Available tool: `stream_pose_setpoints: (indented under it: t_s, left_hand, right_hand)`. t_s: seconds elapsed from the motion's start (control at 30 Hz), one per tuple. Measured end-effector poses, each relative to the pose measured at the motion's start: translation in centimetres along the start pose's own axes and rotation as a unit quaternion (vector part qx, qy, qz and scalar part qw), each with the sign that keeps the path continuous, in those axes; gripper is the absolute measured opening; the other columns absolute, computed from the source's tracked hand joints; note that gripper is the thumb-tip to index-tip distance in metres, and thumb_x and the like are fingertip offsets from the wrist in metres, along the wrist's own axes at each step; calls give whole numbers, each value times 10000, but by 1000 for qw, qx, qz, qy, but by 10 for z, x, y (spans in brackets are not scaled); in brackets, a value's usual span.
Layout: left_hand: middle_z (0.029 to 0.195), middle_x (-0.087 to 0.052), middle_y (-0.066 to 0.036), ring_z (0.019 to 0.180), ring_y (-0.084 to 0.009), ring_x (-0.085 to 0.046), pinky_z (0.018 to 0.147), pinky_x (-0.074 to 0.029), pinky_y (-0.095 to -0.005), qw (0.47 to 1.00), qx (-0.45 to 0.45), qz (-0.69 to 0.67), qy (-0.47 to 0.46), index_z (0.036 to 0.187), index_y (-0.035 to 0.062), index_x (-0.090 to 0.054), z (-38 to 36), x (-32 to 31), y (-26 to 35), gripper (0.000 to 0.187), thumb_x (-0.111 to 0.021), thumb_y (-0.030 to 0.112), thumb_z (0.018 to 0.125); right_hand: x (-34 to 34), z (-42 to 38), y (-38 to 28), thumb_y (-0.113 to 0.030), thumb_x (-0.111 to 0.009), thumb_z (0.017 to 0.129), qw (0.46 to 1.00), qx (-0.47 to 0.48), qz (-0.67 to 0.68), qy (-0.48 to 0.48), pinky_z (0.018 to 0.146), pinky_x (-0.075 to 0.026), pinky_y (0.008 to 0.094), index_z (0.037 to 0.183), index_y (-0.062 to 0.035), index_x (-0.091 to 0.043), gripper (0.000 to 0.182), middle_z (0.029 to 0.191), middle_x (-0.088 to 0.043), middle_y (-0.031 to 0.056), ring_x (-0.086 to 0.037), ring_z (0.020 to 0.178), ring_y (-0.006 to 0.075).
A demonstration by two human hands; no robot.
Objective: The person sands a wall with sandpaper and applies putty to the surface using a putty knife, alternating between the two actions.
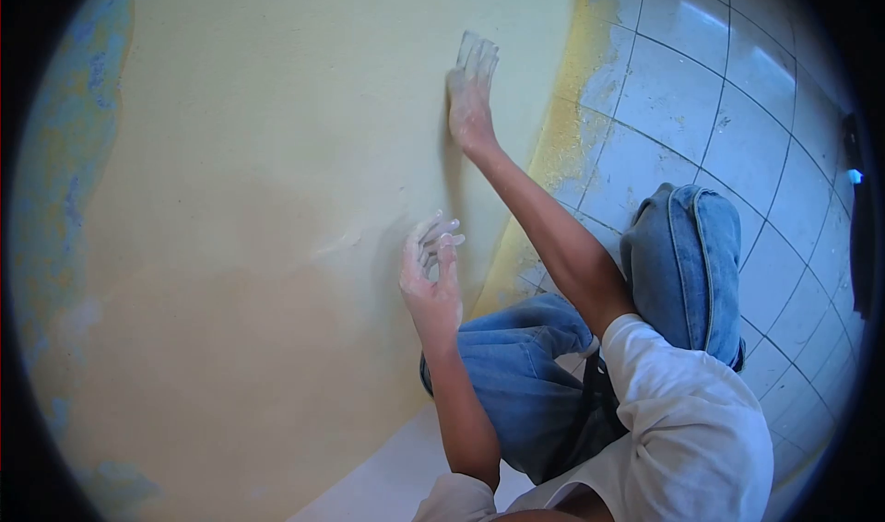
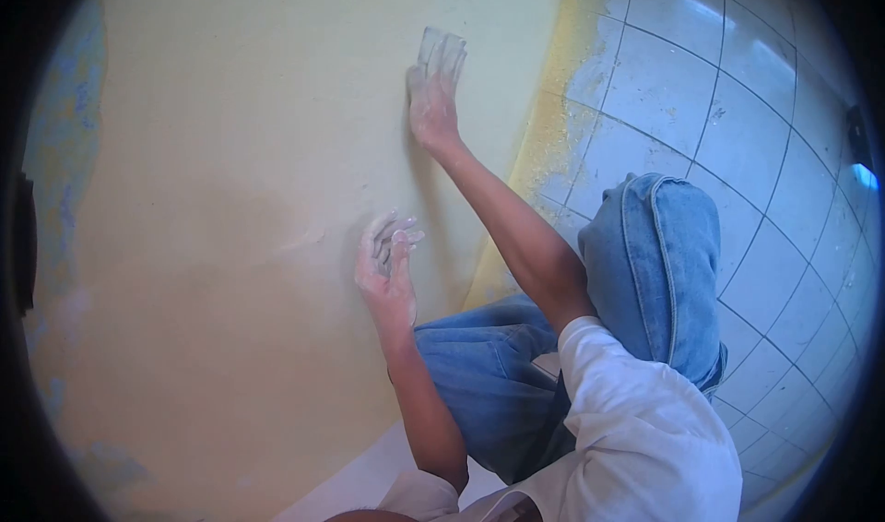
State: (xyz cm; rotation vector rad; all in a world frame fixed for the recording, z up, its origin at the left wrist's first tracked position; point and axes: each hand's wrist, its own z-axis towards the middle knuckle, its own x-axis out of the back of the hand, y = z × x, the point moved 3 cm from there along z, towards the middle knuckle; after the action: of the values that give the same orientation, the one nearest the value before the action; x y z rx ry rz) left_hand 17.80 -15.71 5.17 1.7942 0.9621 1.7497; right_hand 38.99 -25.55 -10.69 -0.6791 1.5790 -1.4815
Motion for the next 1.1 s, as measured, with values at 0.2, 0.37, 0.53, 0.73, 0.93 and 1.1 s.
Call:
stream_pose_setpoints:
  t_s: [0.2,0.37,0.53,0.73,0.93,1.1]
  left_hand:
    - [1236,-774,-139,1059,-201,-754,998,-555,-362,1000,17,-2,-4,1420,12,-643,2,1,-2,323,-625,100,1110]
    - [1245,-771,-144,1062,-208,-756,999,-556,-361,1000,9,-12,5,1422,5,-642,-2,0,6,322,-620,102,1115]
    - [1262,-768,-157,1070,-214,-760,988,-558,-355,1000,-7,-15,11,1424,-3,-637,-1,-3,4,320,-607,92,1120]
    - [1246,-768,-156,1060,-207,-757,992,-557,-355,998,-10,-43,52,1439,-10,-628,-2,0,6,333,-602,91,1122]
    - [1243,-762,-171,1050,-215,-754,994,-564,-361,999,-27,-17,44,1460,-36,-605,7,1,2,360,-600,85,1120]
    - [1246,-741,-196,1047,-237,-757,943,-598,-361,997,-21,-40,61,1485,-51,-573,-1,-6,8,379,-573,105,1140]
  right_hand:
    - [-8,-21,-64,-472,-369,1179,996,79,-33,-8,1358,0,586,1777,-130,-202,708,1834,-15,271,29,1685,503]
    - [-16,-29,-14,-471,-401,1162,989,123,-75,-31,1323,43,670,1770,-118,-238,722,1829,-20,288,5,1702,454]
    - [-4,-33,-69,-449,-363,1176,999,11,0,-31,1329,31,656,1777,-118,-196,706,1827,-18,293,11,1696,475]
    - [-8,-4,-34,-498,-356,1171,997,25,-56,-52,1310,43,687,1787,-103,-76,783,1826,68,292,81,1683,505]
    - [-12,-47,-80,-509,-333,1173,993,-73,4,-92,1317,30,686,1782,-85,-47,796,1830,92,270,109,1684,484]
    - [5,37,-19,-552,-344,1160,995,-64,-11,-77,1307,48,698,1781,-82,3,853,1822,150,274,136,1679,490]
